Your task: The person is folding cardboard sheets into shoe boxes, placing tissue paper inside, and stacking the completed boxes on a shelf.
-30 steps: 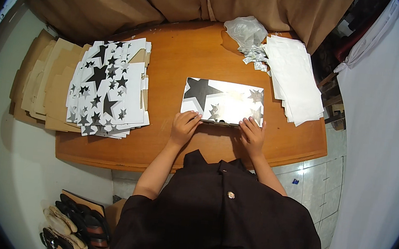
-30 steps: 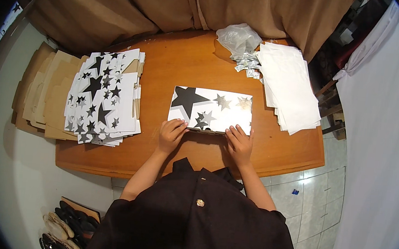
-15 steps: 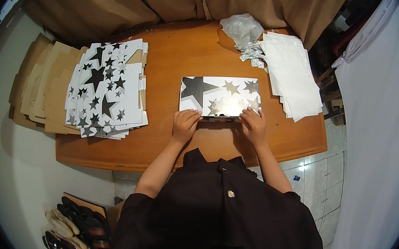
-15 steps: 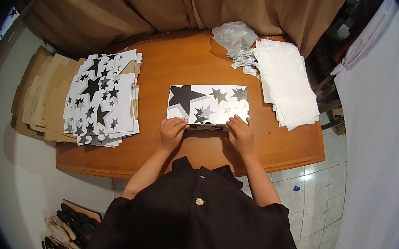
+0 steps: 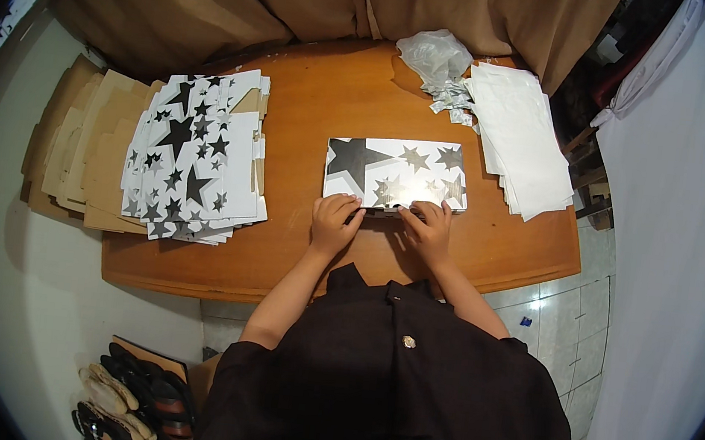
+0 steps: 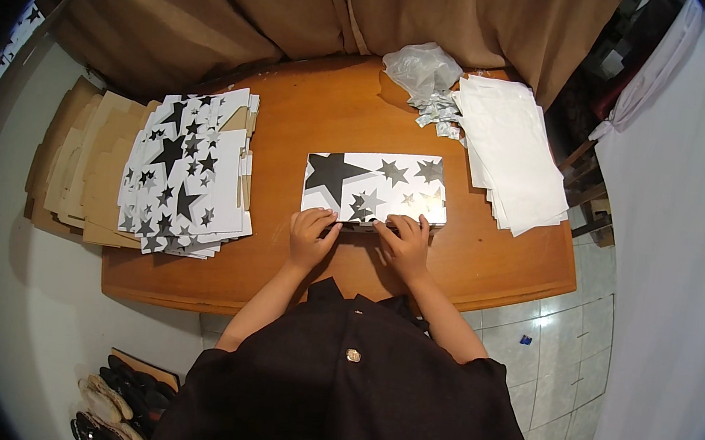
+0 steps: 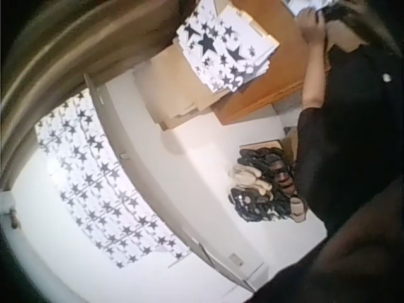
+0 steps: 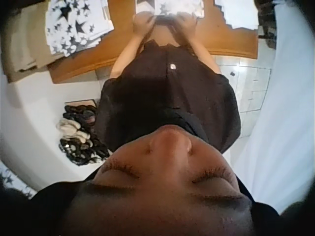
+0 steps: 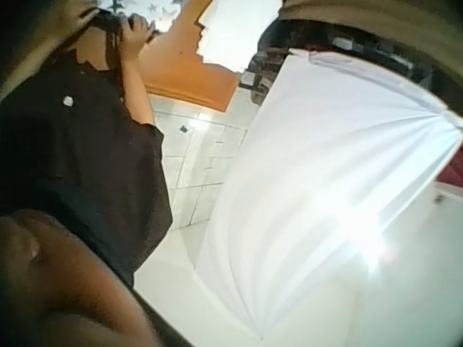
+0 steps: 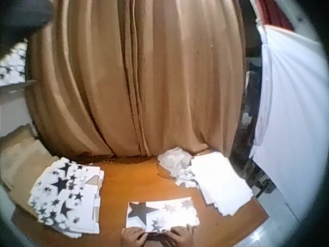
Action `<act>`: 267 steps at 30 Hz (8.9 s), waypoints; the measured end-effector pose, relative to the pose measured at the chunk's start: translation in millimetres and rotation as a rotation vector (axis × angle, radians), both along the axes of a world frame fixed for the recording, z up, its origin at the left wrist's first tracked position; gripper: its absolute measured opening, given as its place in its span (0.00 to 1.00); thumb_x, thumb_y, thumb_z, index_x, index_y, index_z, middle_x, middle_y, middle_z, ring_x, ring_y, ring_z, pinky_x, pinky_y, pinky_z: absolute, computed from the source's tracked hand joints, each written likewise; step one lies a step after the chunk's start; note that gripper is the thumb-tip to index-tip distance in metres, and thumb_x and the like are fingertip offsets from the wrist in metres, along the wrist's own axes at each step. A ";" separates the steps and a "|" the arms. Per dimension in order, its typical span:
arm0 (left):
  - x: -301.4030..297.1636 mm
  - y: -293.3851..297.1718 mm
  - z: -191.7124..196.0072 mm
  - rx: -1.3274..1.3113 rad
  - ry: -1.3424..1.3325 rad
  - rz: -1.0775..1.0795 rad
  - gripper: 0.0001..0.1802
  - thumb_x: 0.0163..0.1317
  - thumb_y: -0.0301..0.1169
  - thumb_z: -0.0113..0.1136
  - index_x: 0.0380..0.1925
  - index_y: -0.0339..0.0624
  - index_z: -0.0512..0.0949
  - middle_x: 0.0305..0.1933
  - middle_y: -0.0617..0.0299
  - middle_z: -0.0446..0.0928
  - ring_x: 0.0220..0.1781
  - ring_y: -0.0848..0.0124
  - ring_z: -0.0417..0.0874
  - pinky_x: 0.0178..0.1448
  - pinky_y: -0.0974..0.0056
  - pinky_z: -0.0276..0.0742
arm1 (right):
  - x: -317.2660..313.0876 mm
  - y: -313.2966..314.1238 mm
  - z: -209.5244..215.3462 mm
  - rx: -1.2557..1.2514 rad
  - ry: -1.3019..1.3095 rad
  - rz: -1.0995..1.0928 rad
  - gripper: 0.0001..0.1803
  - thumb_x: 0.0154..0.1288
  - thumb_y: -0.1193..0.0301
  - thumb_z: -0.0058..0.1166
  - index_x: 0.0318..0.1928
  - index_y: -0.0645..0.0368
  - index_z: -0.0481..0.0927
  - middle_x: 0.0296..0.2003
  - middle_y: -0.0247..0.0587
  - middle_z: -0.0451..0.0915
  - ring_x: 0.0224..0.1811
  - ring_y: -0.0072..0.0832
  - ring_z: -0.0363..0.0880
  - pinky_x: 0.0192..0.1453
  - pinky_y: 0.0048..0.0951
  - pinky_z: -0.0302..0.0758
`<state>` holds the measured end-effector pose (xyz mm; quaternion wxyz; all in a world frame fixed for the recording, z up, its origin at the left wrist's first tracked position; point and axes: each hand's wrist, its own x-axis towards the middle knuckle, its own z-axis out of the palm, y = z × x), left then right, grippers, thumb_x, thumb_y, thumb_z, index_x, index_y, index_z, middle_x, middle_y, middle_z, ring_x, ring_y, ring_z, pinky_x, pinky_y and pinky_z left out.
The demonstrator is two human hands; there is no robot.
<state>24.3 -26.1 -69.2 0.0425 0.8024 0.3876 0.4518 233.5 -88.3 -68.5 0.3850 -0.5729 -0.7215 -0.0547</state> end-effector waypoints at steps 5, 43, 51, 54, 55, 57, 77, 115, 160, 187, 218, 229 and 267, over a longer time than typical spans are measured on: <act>0.5 0.6 1.7 0.005 -0.015 0.004 0.11 0.45 0.28 0.68 0.31 0.43 0.81 0.36 0.64 0.79 0.43 0.66 0.77 0.48 0.62 0.65 | 3.4 3.5 -3.5 0.092 -0.144 0.004 0.17 0.45 0.70 0.62 0.40 0.44 0.80 0.41 0.27 0.74 0.47 0.28 0.72 0.56 0.52 0.59; 34.9 14.2 2.8 -0.021 0.212 -0.248 0.08 0.53 0.30 0.62 0.36 0.47 0.81 0.43 0.62 0.81 0.51 0.62 0.79 0.51 0.54 0.72 | 27.1 46.4 37.1 -0.369 0.296 0.129 0.14 0.53 0.64 0.61 0.39 0.56 0.79 0.31 0.43 0.82 0.32 0.38 0.81 0.37 0.33 0.76; 18.9 33.4 3.5 0.156 0.352 -0.496 0.12 0.52 0.25 0.60 0.38 0.45 0.79 0.46 0.64 0.80 0.53 0.63 0.78 0.51 0.58 0.71 | 91.3 111.9 48.0 -0.570 0.147 -0.126 0.26 0.51 0.59 0.59 0.50 0.58 0.77 0.46 0.48 0.79 0.50 0.42 0.76 0.53 0.37 0.71; 11.4 32.9 5.0 0.130 0.340 -0.499 0.12 0.51 0.25 0.60 0.37 0.45 0.79 0.46 0.64 0.80 0.53 0.63 0.78 0.50 0.59 0.71 | 89.1 113.5 51.4 -0.784 0.045 -0.158 0.30 0.45 0.57 0.62 0.51 0.56 0.77 0.48 0.45 0.79 0.51 0.41 0.76 0.53 0.35 0.71; 8.1 30.7 6.1 0.099 0.325 -0.491 0.11 0.51 0.25 0.61 0.37 0.44 0.79 0.46 0.63 0.80 0.52 0.63 0.78 0.50 0.60 0.71 | 84.4 109.0 58.8 -0.821 0.024 -0.208 0.30 0.45 0.56 0.62 0.50 0.55 0.77 0.48 0.44 0.79 0.51 0.39 0.77 0.54 0.36 0.70; 4.0 23.7 14.8 0.032 0.268 -0.474 0.10 0.51 0.25 0.61 0.35 0.44 0.80 0.44 0.63 0.80 0.50 0.63 0.78 0.49 0.60 0.71 | 82.8 99.1 59.7 -0.867 0.037 -0.293 0.28 0.45 0.54 0.62 0.48 0.52 0.79 0.47 0.42 0.80 0.50 0.36 0.78 0.56 0.37 0.66; -31.5 -94.1 -25.0 -1.004 -0.575 -0.262 0.46 0.60 0.29 0.56 0.68 0.31 0.36 0.73 0.47 0.42 0.74 0.61 0.43 0.73 0.64 0.41 | -17.4 -65.1 9.3 -0.739 0.803 0.140 0.26 0.58 0.63 0.59 0.50 0.72 0.71 0.43 0.54 0.77 0.46 0.38 0.77 0.50 0.33 0.72; -351.0 -479.2 429.1 0.434 -0.389 0.771 0.59 0.49 0.35 0.64 0.67 0.30 0.29 0.71 0.44 0.43 0.71 0.57 0.52 0.70 0.58 0.51 | -578.3 -204.7 368.8 0.179 0.804 2.177 0.52 0.45 0.75 0.64 0.68 0.57 0.45 0.68 0.59 0.45 0.70 0.48 0.47 0.69 0.44 0.50; -649.2 -508.0 630.1 0.670 0.031 1.347 0.29 0.69 0.41 0.41 0.69 0.53 0.52 0.66 0.51 0.63 0.69 0.61 0.61 0.69 0.62 0.52 | -811.8 -252.9 620.7 1.025 0.771 1.477 0.23 0.62 0.57 0.53 0.54 0.56 0.72 0.53 0.50 0.73 0.56 0.43 0.71 0.55 0.49 0.67; -660.2 -498.5 629.0 0.535 0.412 1.808 0.33 0.62 0.57 0.40 0.66 0.62 0.59 0.74 0.55 0.45 0.76 0.56 0.41 0.68 0.34 0.31 | -666.5 -174.6 479.7 0.962 0.743 1.206 0.14 0.54 0.71 0.53 0.43 0.56 0.79 0.50 0.42 0.74 0.55 0.34 0.68 0.68 0.48 0.43; -359.9 6.6 39.0 -0.548 0.376 0.374 0.29 0.55 0.33 0.59 0.59 0.54 0.67 0.65 0.55 0.59 0.71 0.58 0.53 0.67 0.38 0.46 | -389.5 104.1 23.9 -0.787 0.018 -0.077 0.61 0.29 0.67 0.74 0.67 0.43 0.52 0.67 0.61 0.46 0.70 0.53 0.43 0.63 0.69 0.48; -321.2 22.5 17.4 -0.564 0.555 0.299 0.44 0.43 0.44 0.67 0.64 0.61 0.62 0.72 0.54 0.49 0.74 0.58 0.45 0.62 0.25 0.40 | -362.7 84.4 9.2 -0.582 0.220 0.225 0.41 0.35 0.70 0.70 0.57 0.50 0.69 0.50 0.54 0.67 0.52 0.48 0.68 0.56 0.38 0.68; -185.6 12.6 179.5 -0.429 -0.805 -0.421 0.17 0.57 0.33 0.65 0.42 0.35 0.75 0.37 0.66 0.76 0.40 0.78 0.73 0.46 0.73 0.66 | -104.0 -77.6 109.0 -0.628 1.478 0.199 0.32 0.70 0.46 0.33 0.58 0.61 0.68 0.48 0.40 0.74 0.52 0.26 0.71 0.57 0.27 0.68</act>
